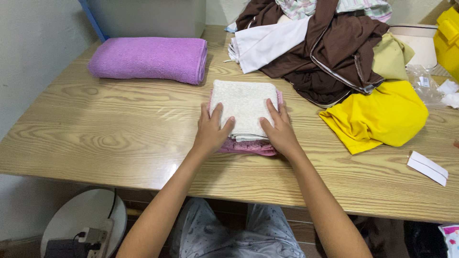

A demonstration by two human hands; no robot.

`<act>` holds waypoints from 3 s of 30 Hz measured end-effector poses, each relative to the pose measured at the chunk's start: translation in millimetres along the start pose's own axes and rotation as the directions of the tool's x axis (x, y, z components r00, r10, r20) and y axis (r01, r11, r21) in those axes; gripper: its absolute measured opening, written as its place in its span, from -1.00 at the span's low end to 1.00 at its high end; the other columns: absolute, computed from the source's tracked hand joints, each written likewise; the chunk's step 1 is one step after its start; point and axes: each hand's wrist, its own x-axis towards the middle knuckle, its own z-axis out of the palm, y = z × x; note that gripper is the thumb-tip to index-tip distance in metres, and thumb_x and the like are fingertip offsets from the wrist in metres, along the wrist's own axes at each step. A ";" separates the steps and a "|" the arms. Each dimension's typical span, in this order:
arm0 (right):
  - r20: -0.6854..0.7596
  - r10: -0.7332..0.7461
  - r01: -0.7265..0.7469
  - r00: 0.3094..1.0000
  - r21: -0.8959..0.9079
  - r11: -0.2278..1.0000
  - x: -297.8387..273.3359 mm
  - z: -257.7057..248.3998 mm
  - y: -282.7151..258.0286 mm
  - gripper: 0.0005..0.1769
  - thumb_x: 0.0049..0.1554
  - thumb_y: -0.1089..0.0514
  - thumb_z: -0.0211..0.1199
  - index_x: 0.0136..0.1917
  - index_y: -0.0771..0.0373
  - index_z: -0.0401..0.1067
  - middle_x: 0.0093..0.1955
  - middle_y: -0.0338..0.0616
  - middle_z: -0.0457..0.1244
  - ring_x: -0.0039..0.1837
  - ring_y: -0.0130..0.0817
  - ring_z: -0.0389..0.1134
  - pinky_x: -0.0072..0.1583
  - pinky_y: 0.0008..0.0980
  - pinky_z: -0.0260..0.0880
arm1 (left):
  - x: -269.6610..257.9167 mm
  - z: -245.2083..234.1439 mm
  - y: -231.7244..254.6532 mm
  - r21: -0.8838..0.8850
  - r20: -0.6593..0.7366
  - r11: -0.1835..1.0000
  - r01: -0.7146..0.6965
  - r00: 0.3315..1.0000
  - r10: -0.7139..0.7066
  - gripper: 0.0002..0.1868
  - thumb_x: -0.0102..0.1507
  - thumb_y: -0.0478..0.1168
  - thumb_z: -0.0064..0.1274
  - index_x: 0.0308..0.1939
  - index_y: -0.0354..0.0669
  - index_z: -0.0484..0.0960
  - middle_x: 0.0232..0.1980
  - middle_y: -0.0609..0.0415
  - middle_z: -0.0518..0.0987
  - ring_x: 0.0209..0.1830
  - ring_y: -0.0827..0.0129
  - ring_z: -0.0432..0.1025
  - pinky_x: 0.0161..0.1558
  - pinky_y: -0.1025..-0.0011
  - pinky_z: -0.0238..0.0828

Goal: The person folds a pink towel, a white towel, and a patterned bedsheet on a wooden table. They smooth each item, fold it into a compact rectangle, and stack the folded items together.

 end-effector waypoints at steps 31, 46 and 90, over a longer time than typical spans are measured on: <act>0.138 -0.316 0.297 0.939 0.137 0.945 22.3 156.7 -94.8 -0.05 0.22 -0.24 0.07 0.70 0.12 -0.20 0.67 0.49 -0.41 0.71 0.31 -0.47 0.58 0.10 -0.28 | -16.2 -140.0 -130.6 -0.026 -0.147 1.000 0.012 0.989 -0.016 -0.29 0.31 0.11 0.06 0.41 -0.26 0.40 0.41 -0.35 0.37 0.44 -0.10 0.25 0.38 0.11 0.19; 0.219 -0.275 0.266 0.936 0.069 0.962 29.9 261.4 -184.7 0.05 0.20 -0.32 0.04 0.70 0.10 -0.37 0.66 0.53 -0.55 0.68 0.43 -0.51 0.55 0.28 -0.36 | -28.3 -176.3 -162.4 0.491 -0.373 0.862 0.125 0.925 0.078 -0.52 0.42 0.00 -0.22 0.33 -0.08 0.51 0.40 -0.13 0.45 0.48 -0.03 0.22 0.45 -0.20 -0.13; 0.260 -0.392 0.400 0.883 0.024 0.916 118.5 421.5 -264.7 0.21 0.20 -0.48 0.03 0.69 0.16 -0.58 0.66 0.56 -0.62 0.68 0.39 -0.66 0.55 0.25 -0.61 | 31.5 -279.2 -339.8 0.566 -0.332 0.816 0.117 0.938 0.096 -0.47 0.41 0.02 -0.26 0.46 0.08 0.38 0.53 0.11 0.34 0.55 0.14 0.18 0.43 -0.14 -0.01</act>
